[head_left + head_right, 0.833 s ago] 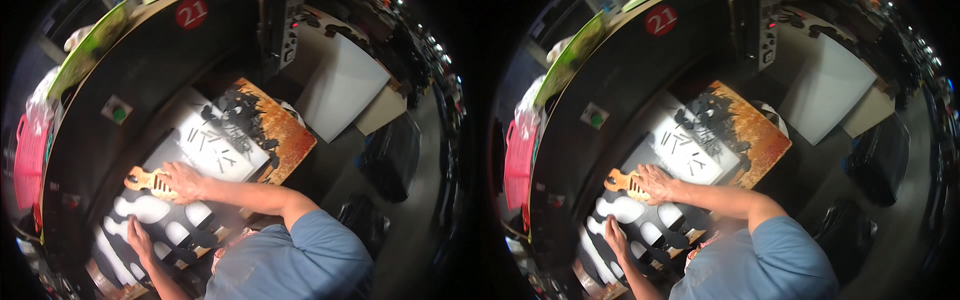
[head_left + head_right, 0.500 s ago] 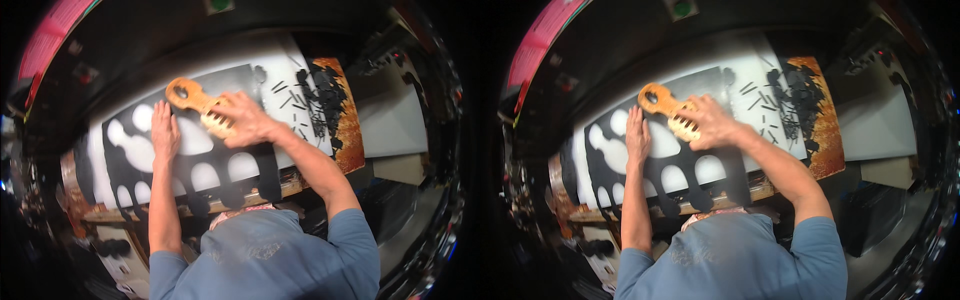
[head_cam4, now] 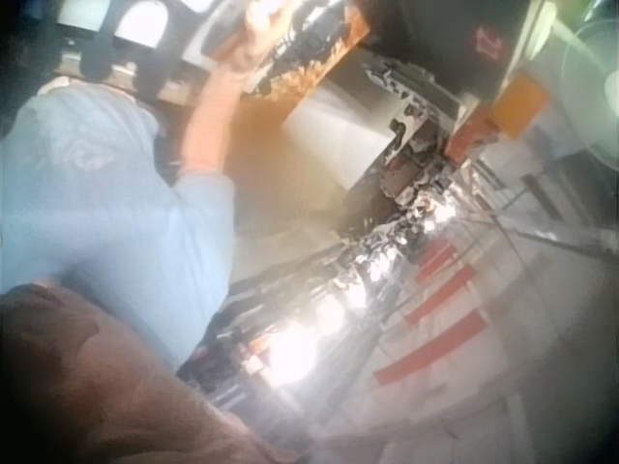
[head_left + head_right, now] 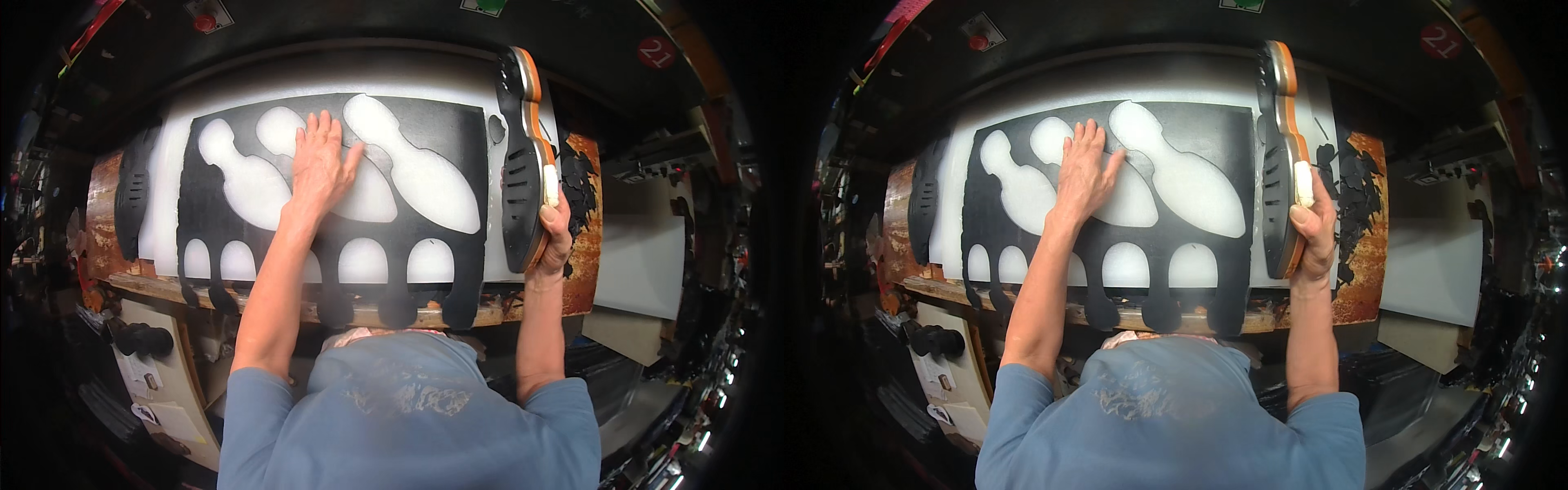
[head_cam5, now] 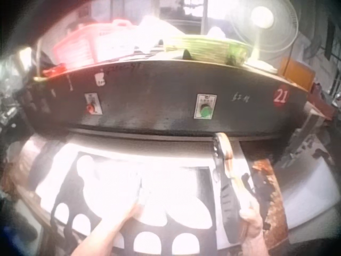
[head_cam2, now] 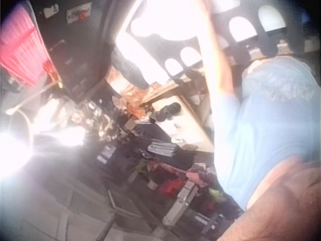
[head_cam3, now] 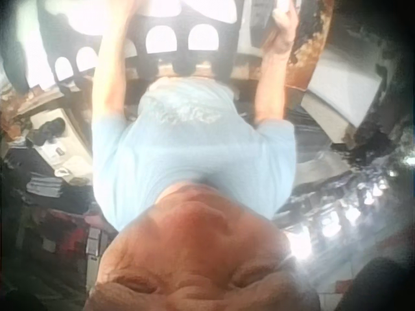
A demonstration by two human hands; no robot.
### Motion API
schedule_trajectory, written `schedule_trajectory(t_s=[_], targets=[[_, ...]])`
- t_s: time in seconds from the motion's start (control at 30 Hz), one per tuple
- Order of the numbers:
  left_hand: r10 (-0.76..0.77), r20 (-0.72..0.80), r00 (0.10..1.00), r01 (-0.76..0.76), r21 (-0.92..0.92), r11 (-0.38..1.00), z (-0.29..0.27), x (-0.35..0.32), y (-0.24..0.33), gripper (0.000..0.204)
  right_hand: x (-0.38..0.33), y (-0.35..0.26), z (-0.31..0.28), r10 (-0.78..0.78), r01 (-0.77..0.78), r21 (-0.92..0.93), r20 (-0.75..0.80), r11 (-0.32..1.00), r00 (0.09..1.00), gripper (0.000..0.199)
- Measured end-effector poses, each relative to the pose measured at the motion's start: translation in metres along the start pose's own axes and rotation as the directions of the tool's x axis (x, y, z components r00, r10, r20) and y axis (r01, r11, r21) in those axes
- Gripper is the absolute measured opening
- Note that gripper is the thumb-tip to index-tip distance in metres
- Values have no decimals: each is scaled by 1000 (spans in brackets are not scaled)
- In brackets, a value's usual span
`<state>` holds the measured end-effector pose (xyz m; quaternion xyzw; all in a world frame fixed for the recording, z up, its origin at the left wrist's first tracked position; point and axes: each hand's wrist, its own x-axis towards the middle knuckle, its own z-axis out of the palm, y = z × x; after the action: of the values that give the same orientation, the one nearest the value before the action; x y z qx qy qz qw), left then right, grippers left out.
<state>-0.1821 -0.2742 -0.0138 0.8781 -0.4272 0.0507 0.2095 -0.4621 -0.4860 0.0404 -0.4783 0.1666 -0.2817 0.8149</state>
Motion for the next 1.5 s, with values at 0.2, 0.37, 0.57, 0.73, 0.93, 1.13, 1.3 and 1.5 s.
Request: schedule_trajectory(t_s=[0.2, 0.37, 0.57, 0.73, 0.93, 1.13, 1.3, 1.5], targets=[[422, 130, 897, -164, -789, 592, -30, -68, 132, 97, -35, 26, 33, 10, 30, 155, -248, 987, 969, 64], [420, 55, 906, -214, -797, 564, -18, -93, 150, 70, -46, 36, 36, 64, -29, 166, -211, 986, 975, 73], [133, 48, 990, -64, -683, 728, -26, -94, 121, 21, -50, 34, 30, 144, -97, 294, -142, 951, 979, 62], [-173, 109, 979, 184, -836, 516, -27, -90, 64, 24, -51, 20, 18, 141, -105, 574, -20, 812, 990, 80], [-400, 133, 907, 320, -835, 448, -43, -115, 1, 31, -40, -34, 12, -63, 88, 515, -66, 853, 996, 97], [-463, 78, 883, 302, -849, 434, -31, -124, -5, 32, -16, -70, 6, -185, 125, 708, 8, 695, 983, 105], [-474, 29, 880, 262, -862, 434, -28, -121, 1, 29, -1, 4, 3, 50, -91, 949, 80, 300, 996, 94], [-470, 23, 883, 262, -853, 452, -30, -121, 6, 27, 8, 5, -21, 173, -112, 428, -107, 897, 979, 73]])
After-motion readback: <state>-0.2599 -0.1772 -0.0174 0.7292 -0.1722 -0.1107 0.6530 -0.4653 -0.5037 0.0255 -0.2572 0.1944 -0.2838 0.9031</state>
